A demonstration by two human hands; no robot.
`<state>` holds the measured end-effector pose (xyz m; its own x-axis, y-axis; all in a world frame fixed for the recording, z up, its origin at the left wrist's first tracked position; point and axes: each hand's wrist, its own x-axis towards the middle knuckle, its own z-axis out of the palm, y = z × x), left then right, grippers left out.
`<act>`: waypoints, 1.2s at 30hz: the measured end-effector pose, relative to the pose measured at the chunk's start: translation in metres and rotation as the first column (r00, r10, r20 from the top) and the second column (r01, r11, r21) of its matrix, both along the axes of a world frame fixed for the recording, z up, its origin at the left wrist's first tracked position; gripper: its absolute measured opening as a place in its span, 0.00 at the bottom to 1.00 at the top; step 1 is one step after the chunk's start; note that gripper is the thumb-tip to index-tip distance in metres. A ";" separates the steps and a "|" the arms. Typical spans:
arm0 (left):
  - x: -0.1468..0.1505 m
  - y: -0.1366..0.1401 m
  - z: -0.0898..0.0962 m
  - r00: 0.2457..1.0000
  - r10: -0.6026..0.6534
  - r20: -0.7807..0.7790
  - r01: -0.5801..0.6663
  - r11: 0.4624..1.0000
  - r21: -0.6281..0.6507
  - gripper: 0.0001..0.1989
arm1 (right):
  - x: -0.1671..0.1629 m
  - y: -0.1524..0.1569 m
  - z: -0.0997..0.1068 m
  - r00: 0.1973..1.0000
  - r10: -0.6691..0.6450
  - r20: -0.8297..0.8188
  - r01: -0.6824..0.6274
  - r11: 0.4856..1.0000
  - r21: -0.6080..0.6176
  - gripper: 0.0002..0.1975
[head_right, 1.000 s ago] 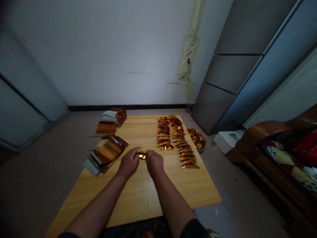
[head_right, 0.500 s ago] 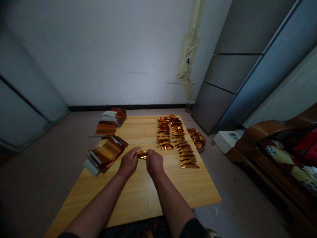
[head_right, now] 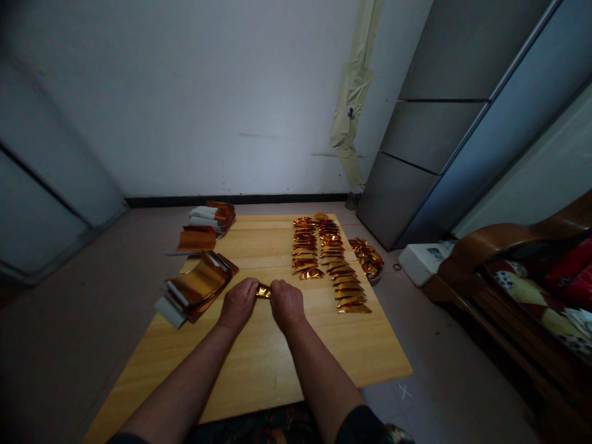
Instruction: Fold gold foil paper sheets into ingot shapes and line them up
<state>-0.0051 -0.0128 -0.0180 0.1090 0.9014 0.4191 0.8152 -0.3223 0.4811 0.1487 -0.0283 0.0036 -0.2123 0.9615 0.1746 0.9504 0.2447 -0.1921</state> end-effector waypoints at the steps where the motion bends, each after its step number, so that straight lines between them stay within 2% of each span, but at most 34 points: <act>1: 0.000 0.000 -0.001 1.000 0.010 -0.016 -0.009 1.000 0.006 0.16 | 0.000 0.000 0.000 1.000 0.010 0.007 -0.010 1.000 0.002 0.07; 7: -0.001 0.000 -0.004 0.996 0.036 -0.079 -0.035 0.999 0.017 0.16 | -0.001 -0.001 0.000 0.999 0.037 0.003 -0.037 0.999 0.018 0.07; 15: 0.000 -0.001 -0.002 0.994 0.028 -0.107 -0.025 0.999 0.029 0.16 | -0.002 0.000 -0.004 0.999 0.018 -0.027 -0.016 0.998 0.055 0.11; 26: -0.002 -0.002 -0.006 1.000 -0.002 -0.023 0.004 0.998 0.059 0.14 | -0.002 0.000 -0.004 0.998 0.055 0.041 -0.057 0.997 0.053 0.12; 36: 0.000 -0.003 0.001 0.998 0.021 0.062 -0.019 0.999 -0.027 0.14 | -0.001 -0.001 -0.001 0.997 0.010 -0.074 -0.006 0.999 0.046 0.12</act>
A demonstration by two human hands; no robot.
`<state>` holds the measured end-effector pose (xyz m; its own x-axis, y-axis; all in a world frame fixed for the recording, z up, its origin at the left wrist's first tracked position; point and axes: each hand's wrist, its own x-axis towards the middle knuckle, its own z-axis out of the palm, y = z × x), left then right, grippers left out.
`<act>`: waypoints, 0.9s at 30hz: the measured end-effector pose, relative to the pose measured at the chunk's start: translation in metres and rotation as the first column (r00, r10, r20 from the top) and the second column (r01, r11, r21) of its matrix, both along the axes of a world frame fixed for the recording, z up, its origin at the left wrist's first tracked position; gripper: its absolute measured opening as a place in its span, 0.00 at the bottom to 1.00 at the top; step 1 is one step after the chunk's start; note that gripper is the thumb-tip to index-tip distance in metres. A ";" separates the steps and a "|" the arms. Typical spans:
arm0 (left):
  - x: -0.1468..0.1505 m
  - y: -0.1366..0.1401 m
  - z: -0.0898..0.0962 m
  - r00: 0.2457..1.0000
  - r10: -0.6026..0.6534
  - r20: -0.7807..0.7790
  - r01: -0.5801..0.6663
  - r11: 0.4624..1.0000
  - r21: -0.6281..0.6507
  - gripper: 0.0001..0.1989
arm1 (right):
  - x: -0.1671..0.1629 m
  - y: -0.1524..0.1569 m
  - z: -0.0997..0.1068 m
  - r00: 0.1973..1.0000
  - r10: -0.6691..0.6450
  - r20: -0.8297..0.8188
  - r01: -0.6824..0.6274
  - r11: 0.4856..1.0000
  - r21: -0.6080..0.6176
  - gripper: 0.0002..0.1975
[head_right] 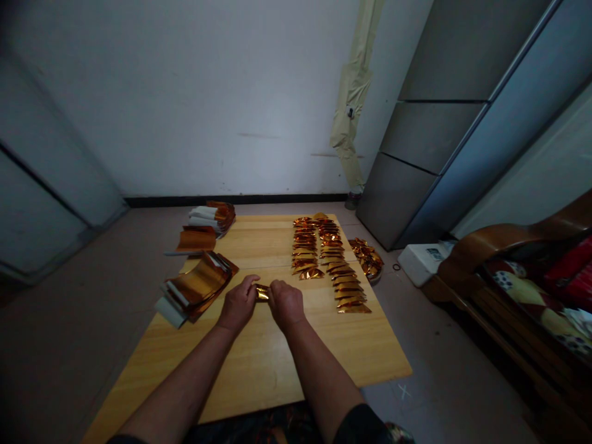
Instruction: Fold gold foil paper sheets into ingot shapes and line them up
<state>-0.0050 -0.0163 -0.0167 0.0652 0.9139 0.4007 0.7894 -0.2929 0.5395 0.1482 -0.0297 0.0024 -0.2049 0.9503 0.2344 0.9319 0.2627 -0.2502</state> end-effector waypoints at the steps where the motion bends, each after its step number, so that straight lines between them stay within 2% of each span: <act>1: 0.000 0.000 0.000 1.000 -0.004 0.001 0.004 1.000 -0.010 0.14 | 0.000 -0.001 0.001 1.000 -0.008 -0.019 0.008 1.000 0.002 0.11; 5: 0.000 0.001 -0.002 1.000 -0.005 -0.021 0.005 1.000 -0.008 0.14 | 0.001 -0.003 0.003 0.997 -0.039 -0.073 0.039 0.999 -0.004 0.09; 14: 0.000 0.001 -0.006 0.996 -0.044 -0.082 0.047 0.998 0.031 0.14 | 0.001 0.000 0.002 0.995 -0.052 -0.083 0.048 0.998 -0.050 0.07; 20: 0.000 0.001 -0.003 0.997 -0.035 -0.073 0.036 0.999 0.019 0.14 | 0.002 0.000 0.002 0.976 -0.077 -0.202 0.075 0.997 -0.018 0.06; 27: 0.000 0.000 -0.008 0.992 -0.076 -0.102 0.084 0.993 0.083 0.15 | 0.001 0.002 0.002 0.966 -0.106 -0.235 0.100 0.994 -0.038 0.05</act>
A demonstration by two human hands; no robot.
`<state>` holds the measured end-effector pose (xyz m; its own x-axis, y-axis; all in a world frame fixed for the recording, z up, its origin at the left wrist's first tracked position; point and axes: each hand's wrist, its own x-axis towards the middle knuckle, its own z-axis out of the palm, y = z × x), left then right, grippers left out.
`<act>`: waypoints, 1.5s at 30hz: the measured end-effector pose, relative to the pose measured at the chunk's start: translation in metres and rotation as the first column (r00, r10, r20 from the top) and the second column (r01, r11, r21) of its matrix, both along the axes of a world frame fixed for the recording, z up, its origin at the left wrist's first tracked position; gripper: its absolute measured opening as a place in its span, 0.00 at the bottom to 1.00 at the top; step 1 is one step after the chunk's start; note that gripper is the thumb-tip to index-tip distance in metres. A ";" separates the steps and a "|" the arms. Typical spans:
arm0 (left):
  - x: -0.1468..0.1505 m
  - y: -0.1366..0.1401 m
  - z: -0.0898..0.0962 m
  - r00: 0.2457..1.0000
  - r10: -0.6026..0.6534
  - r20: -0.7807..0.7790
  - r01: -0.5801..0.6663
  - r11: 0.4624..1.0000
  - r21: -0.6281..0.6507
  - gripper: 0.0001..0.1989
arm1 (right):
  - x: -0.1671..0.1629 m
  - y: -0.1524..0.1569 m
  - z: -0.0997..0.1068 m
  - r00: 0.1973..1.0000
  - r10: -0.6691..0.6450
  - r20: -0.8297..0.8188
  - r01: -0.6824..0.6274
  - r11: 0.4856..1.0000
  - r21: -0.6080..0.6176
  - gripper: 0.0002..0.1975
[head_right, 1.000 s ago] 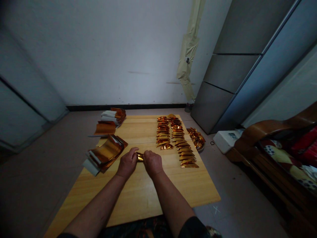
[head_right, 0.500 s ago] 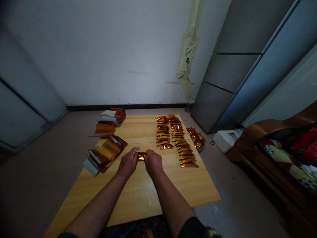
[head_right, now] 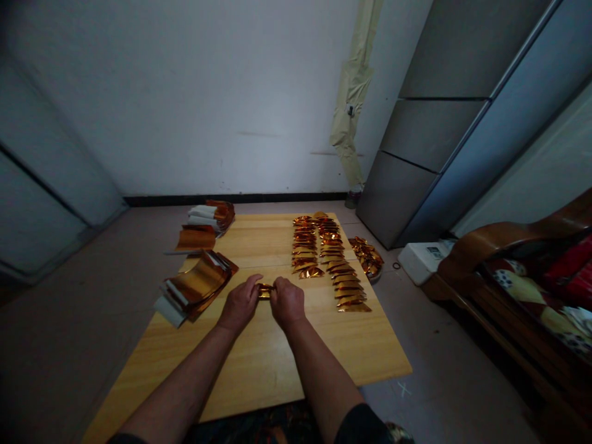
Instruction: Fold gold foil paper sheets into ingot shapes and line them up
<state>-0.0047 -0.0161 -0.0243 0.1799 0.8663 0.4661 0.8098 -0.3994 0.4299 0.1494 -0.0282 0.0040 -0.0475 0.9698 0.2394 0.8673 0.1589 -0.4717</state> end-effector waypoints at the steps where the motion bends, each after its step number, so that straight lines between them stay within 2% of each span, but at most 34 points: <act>1: 0.000 0.000 -0.001 1.000 -0.007 -0.007 0.007 1.000 0.003 0.15 | 0.000 0.000 -0.001 1.000 -0.002 0.001 0.002 1.000 -0.001 0.05; 8: 0.001 0.000 0.001 1.000 0.015 -0.024 -0.016 0.999 -0.034 0.16 | 0.001 0.002 -0.005 0.999 0.003 -0.034 -0.003 1.000 0.022 0.06; 16: 0.003 -0.001 0.009 0.995 0.085 -0.044 -0.089 0.990 -0.112 0.16 | 0.001 -0.005 0.005 0.981 -0.038 -0.190 0.043 0.999 0.019 0.06; 20: 0.003 -0.001 0.012 0.993 0.113 -0.030 -0.115 0.987 -0.113 0.16 | 0.006 -0.007 0.001 0.967 -0.026 -0.252 0.042 0.997 0.060 0.06; 26: 0.004 -0.002 0.013 0.997 0.073 0.037 -0.071 0.995 -0.074 0.15 | 0.011 -0.003 -0.007 0.958 0.015 -0.287 0.021 0.992 0.121 0.08; 30: 0.005 -0.004 0.017 0.993 0.076 0.093 -0.067 0.993 -0.093 0.17 | 0.011 -0.002 -0.009 0.968 0.000 -0.251 0.042 0.986 0.160 0.09; 35: 0.004 -0.007 0.019 0.979 0.075 0.189 -0.050 0.990 -0.133 0.24 | 0.011 -0.003 -0.006 0.986 -0.069 -0.153 0.106 0.962 0.252 0.12; 39: 0.003 -0.006 0.017 0.973 0.088 0.211 -0.057 0.988 -0.146 0.26 | 0.022 0.000 0.007 0.999 -0.029 -0.038 0.040 0.943 0.330 0.12; 42: 0.002 -0.005 0.016 0.975 0.089 0.206 -0.062 0.989 -0.135 0.24 | 0.040 0.012 0.021 0.995 -0.089 0.034 0.070 0.925 0.373 0.11; 45: 0.002 -0.004 0.015 0.974 0.081 0.211 -0.054 0.990 -0.128 0.20 | 0.062 0.033 0.033 0.984 -0.139 0.113 0.089 0.927 0.364 0.12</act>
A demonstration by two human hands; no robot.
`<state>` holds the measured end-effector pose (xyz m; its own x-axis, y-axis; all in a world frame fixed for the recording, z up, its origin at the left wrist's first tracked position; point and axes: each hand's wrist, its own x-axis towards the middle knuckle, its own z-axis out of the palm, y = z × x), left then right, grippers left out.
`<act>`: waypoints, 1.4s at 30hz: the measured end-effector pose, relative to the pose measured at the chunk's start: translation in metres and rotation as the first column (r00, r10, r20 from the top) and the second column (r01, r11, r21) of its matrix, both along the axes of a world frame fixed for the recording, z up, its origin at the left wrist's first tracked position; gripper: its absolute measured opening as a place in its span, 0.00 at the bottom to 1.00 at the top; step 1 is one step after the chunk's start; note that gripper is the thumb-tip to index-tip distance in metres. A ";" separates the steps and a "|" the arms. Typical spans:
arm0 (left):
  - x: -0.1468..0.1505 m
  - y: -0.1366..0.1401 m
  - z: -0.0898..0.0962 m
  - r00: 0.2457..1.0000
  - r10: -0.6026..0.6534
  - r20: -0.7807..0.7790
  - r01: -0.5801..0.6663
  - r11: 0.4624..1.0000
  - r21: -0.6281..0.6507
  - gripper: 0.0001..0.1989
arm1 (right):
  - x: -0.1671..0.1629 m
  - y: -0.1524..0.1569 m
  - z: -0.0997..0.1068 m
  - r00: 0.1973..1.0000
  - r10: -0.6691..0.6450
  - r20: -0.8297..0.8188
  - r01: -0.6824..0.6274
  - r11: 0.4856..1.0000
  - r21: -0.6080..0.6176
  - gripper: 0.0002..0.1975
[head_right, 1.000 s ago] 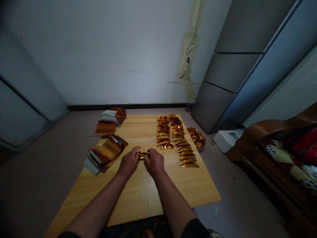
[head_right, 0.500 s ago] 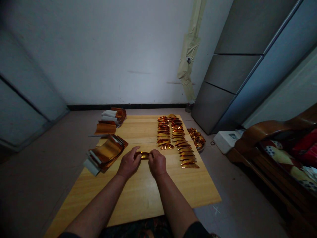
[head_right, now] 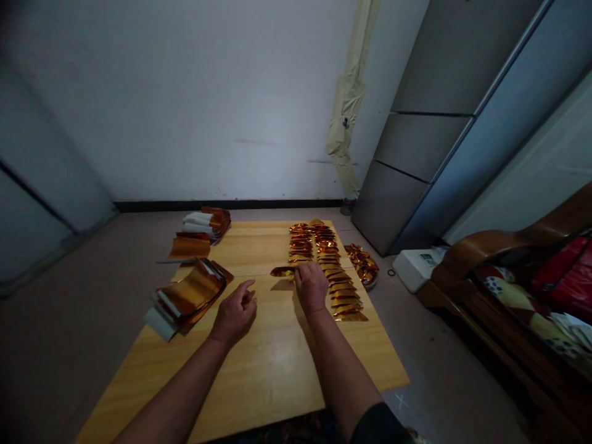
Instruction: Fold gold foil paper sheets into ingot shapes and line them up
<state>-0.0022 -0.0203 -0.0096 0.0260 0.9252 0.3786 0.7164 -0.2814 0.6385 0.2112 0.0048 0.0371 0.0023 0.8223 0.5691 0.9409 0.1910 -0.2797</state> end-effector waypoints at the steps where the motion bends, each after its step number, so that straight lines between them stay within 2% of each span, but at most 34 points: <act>1: 0.000 0.000 -0.001 1.000 0.003 0.008 -0.003 1.000 -0.004 0.19 | 0.007 0.008 0.003 1.000 -0.002 0.024 0.002 1.000 -0.016 0.12; 7: -0.002 0.000 -0.006 0.999 0.009 0.038 -0.008 1.000 -0.006 0.17 | 0.036 0.067 0.018 0.978 -0.175 0.115 0.190 0.971 -0.143 0.12; 11: -0.003 0.001 -0.008 0.999 -0.005 0.035 0.005 1.000 0.006 0.14 | 0.046 0.107 0.024 0.956 -0.221 0.193 0.262 0.939 -0.221 0.12; 19: -0.003 -0.003 -0.008 0.998 -0.024 0.066 0.023 1.000 0.019 0.13 | 0.062 0.159 0.008 0.930 -0.242 0.275 0.320 0.904 -0.285 0.15; 29: -0.004 -0.006 -0.007 0.996 -0.032 0.081 0.032 0.999 0.004 0.11 | 0.069 0.191 -0.007 0.920 -0.276 0.278 0.367 0.856 -0.365 0.16; 35: -0.004 -0.006 -0.010 0.996 -0.039 0.076 0.039 0.999 0.002 0.11 | 0.067 0.193 -0.010 0.923 -0.281 0.262 0.362 0.864 -0.351 0.17; 39: -0.004 -0.006 -0.010 0.997 -0.037 0.068 0.037 0.999 -0.001 0.11 | 0.066 0.190 -0.006 0.926 -0.269 0.267 0.355 0.862 -0.363 0.17; 42: -0.003 -0.005 -0.008 0.997 -0.031 0.072 0.030 0.999 0.017 0.11 | 0.065 0.186 0.007 0.920 -0.279 0.277 0.362 0.875 -0.321 0.16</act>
<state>-0.0055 -0.0252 -0.0172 0.0263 0.9181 0.3954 0.6591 -0.3134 0.6837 0.2761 0.1908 0.0440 0.2128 0.9441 0.2517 0.9771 -0.2058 -0.0544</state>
